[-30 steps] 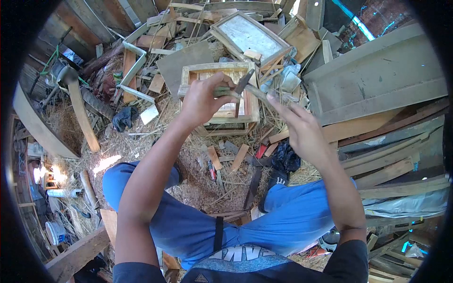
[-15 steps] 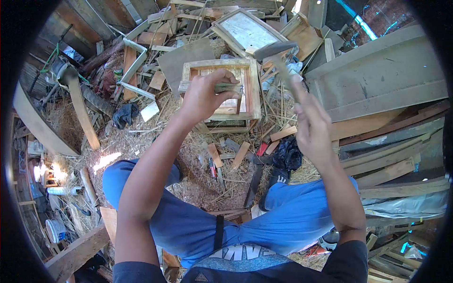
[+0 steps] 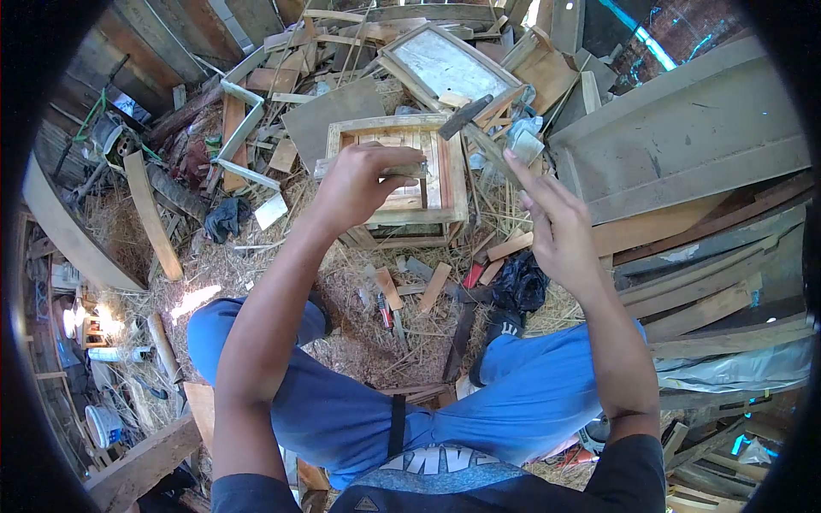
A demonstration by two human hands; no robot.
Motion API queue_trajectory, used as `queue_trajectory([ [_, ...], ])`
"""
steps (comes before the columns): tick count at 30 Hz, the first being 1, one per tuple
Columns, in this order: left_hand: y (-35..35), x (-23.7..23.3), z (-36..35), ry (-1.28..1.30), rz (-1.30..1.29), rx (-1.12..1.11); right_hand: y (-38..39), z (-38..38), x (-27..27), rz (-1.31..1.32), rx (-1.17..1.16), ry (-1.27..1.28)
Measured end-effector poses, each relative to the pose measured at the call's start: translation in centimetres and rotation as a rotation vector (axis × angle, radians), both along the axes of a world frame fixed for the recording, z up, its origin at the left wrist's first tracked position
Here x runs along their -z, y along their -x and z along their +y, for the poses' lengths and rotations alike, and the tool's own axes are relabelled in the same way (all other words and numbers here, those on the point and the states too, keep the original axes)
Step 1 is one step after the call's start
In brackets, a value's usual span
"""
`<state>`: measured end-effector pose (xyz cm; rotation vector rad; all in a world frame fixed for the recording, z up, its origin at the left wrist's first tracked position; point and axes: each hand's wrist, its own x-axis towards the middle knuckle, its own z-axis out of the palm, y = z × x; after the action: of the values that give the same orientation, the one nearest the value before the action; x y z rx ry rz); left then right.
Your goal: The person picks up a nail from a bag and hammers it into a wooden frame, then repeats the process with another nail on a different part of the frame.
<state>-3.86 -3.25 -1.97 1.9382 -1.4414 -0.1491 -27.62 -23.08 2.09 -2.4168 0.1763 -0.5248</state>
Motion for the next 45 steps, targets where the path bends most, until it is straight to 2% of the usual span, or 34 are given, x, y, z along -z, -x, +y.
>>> queue_trajectory([
  [2, 0.1, -0.2, 0.1, -0.040, 0.124, -0.042, -0.1, 0.1, -0.2, 0.007, 0.017, 0.004],
  [5, -0.4, 0.7, 0.1, 0.036, 0.145, -0.015, -0.1, 0.3, -0.5, 0.004, 0.012, -0.019],
  [8, 0.4, -0.3, -0.1, -0.019, 0.216, -0.084, -0.1, 0.2, -0.4, 0.012, 0.011, -0.019],
  [11, -0.1, 0.4, -0.5, -0.003, 0.239, -0.029, -0.2, 0.5, -0.2, -0.015, -0.002, -0.022],
  [14, 0.1, 0.8, -1.1, -0.037, 0.206, -0.015, -0.1, 0.8, -0.4, 0.047, 0.014, -0.046],
  [20, -0.3, 2.1, -1.6, -0.005, 0.176, -0.047, 0.0, 0.7, 0.1, 0.003, -0.011, -0.019],
  [27, 0.3, 1.2, -1.5, -0.068, 0.226, -0.077, -0.1, 0.7, 0.2, 0.025, 0.004, 0.014],
  [32, 0.1, 2.2, -1.4, -0.004, 0.138, -0.082, -0.2, 0.8, 0.3, 0.017, -0.008, -0.025],
  [35, 0.8, 0.8, -1.4, -0.038, 0.118, -0.067, -0.1, 1.2, -0.6, 0.102, 0.027, -0.023],
  [38, 1.2, 0.3, -1.5, -0.006, 0.115, -0.041, -0.1, 1.1, -0.3, 0.061, 0.022, 0.002],
  [45, 0.4, 1.7, -1.6, 0.002, 0.131, -0.056, -0.1, 0.9, 0.2, 0.074, -0.008, -0.049],
])
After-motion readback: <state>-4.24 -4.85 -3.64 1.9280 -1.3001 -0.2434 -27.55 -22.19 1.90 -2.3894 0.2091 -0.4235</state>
